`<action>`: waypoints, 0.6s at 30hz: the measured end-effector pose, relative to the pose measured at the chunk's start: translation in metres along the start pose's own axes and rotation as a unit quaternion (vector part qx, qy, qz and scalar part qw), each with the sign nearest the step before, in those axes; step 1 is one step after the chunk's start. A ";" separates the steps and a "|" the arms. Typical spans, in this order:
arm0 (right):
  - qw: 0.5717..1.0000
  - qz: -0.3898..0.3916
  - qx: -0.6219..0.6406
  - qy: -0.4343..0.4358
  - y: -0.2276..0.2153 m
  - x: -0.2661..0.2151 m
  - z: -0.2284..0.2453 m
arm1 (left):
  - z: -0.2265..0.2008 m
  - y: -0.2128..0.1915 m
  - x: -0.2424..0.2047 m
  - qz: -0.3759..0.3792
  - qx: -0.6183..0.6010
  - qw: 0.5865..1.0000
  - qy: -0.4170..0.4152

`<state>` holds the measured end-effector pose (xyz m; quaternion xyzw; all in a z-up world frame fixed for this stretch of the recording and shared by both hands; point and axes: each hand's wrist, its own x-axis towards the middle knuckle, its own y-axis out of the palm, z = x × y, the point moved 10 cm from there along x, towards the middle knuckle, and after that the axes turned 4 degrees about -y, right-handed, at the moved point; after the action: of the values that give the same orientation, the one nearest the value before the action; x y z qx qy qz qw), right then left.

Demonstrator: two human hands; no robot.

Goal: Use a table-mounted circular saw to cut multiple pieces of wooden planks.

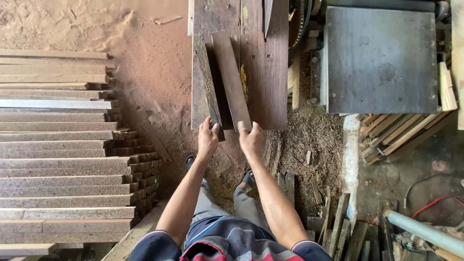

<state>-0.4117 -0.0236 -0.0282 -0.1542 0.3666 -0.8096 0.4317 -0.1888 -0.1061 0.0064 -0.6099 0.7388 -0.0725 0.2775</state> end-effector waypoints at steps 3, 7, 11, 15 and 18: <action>0.994 0.028 -0.110 0.007 -0.021 -0.019 0.045 | 0.006 0.004 0.003 -0.011 0.015 1.000 0.000; 0.979 -0.068 -0.164 -0.103 -0.032 -0.013 0.070 | -0.006 -0.002 -0.005 -0.012 0.003 1.000 -0.009; 0.993 0.031 -0.108 -0.048 -0.019 0.003 0.039 | -0.029 -0.009 -0.023 -0.078 0.079 0.993 0.037; 0.869 0.195 0.431 0.144 -0.002 -0.053 -0.040 | -0.082 -0.003 -0.070 -0.154 0.046 0.965 0.208; 0.788 0.171 0.562 0.182 -0.058 -0.091 0.011 | -0.109 0.042 -0.070 0.010 -0.050 0.993 0.102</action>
<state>-0.3869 0.0665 0.0278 0.3311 -0.0615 -0.7988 0.4985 -0.2717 -0.0549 0.1016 -0.6046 0.7722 -0.0950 0.1706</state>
